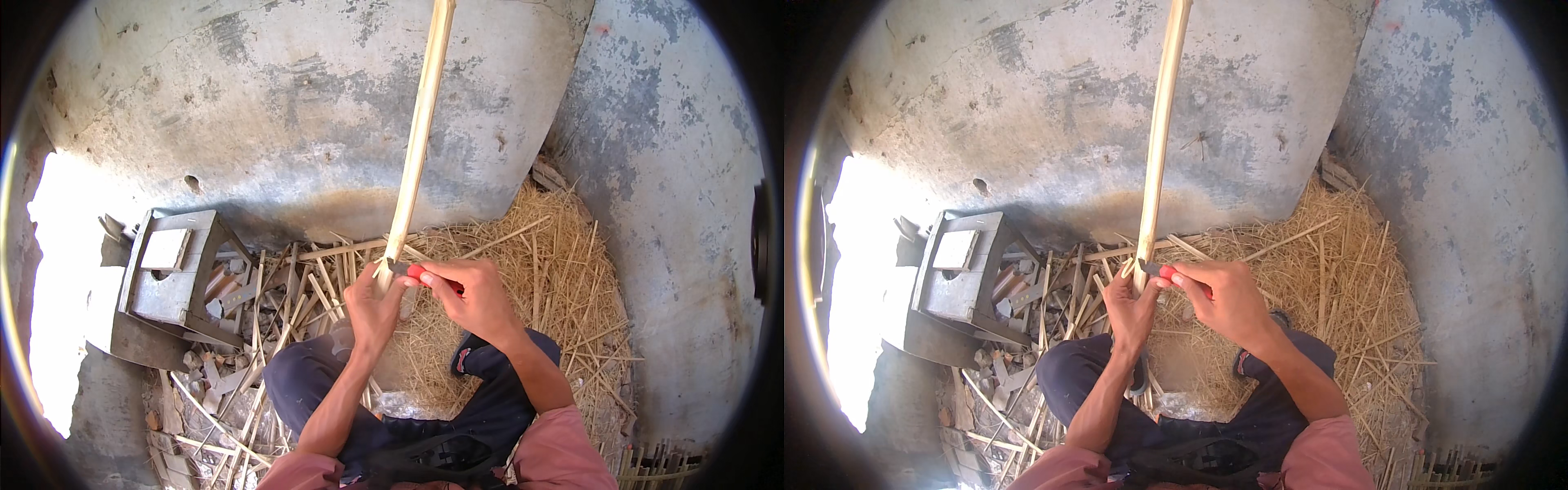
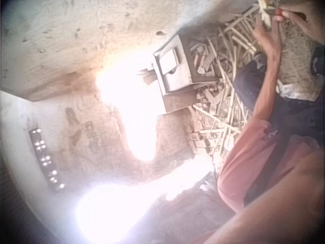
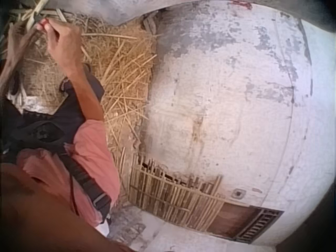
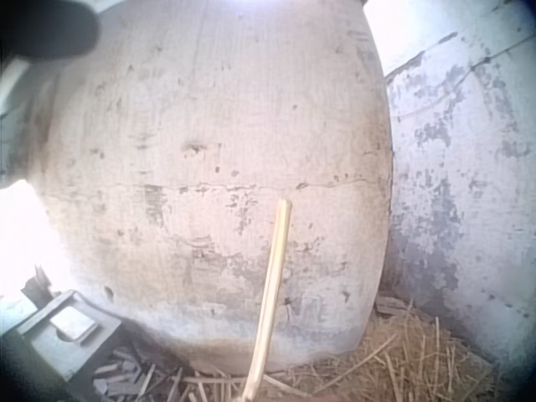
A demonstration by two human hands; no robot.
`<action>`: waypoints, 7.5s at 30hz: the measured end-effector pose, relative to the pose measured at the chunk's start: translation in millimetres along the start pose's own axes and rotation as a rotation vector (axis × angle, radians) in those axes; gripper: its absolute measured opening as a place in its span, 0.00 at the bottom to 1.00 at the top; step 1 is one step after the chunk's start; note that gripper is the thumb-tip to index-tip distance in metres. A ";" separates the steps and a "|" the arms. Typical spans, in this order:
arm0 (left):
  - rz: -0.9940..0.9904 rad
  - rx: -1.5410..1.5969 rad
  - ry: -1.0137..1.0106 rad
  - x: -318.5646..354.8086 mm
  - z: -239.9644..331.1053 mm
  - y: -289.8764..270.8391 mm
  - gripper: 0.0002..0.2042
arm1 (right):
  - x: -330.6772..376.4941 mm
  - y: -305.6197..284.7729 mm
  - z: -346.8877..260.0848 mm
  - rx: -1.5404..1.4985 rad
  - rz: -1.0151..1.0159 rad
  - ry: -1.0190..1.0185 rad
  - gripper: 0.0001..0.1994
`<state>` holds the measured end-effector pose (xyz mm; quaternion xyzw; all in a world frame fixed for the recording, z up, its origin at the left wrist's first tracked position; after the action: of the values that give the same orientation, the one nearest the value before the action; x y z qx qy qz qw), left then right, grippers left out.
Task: The person uses a utility knife to shave thin strips from a length of wood, holding the wood against their lap while sitting on a straw-covered floor.
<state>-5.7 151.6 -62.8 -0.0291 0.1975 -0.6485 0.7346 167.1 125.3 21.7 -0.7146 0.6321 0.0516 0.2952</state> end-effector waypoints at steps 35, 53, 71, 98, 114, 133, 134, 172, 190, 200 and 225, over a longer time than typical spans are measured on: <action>-0.012 0.146 -0.177 -3.1 -1.2 2.9 0.13 | -2.4 25.1 12.7 -0.172 0.171 0.032 0.12; -0.093 0.054 -0.072 -4.6 12.3 -0.2 0.16 | -8.4 -9.5 33.9 -0.279 0.139 0.102 0.12; -0.220 -0.021 0.022 -3.8 3.6 -2.3 0.12 | -10.9 -1.2 30.2 -0.014 -0.054 -0.037 0.10; -0.045 0.059 -0.132 0.4 5.2 6.5 0.20 | -5.3 19.9 16.3 -0.029 0.164 -0.014 0.10; -0.188 0.015 -0.086 -3.9 12.5 1.5 0.20 | -13.6 1.5 30.6 -0.364 0.220 0.106 0.10; -0.178 -0.059 0.083 -3.7 16.0 -2.2 0.15 | -16.8 -4.4 24.7 -0.062 -0.082 0.069 0.11; -0.179 -0.057 0.075 -3.7 15.0 -1.6 0.15 | -16.4 -3.5 23.8 -0.070 -0.074 0.064 0.10; -0.217 0.068 -0.142 -10.5 2.8 3.9 0.22 | -16.3 16.6 24.9 -0.389 0.312 0.096 0.10; -0.199 -0.078 0.074 -3.0 14.1 7.6 0.15 | -16.5 12.1 49.1 -0.280 0.258 0.143 0.14; -0.211 -0.097 0.028 -0.4 16.7 9.1 0.17 | -21.2 18.1 39.5 0.014 0.275 -0.053 0.12; -0.314 0.003 0.037 -0.1 21.5 3.7 0.14 | -20.2 3.0 47.0 -0.691 0.121 0.301 0.06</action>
<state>4.8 147.7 -44.1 -0.0465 0.2031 -0.7562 0.6203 174.5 165.8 -8.9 -0.7329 0.6549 0.1736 -0.0626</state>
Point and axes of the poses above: each hand's wrist, its own x-axis away from the middle knuckle, its own y-axis out of the palm, z = x × y, the point moved 1 cm from there along -x, towards the middle knuckle, and after that the axes turned 15 degrees about -x, right-handed, at the moved point
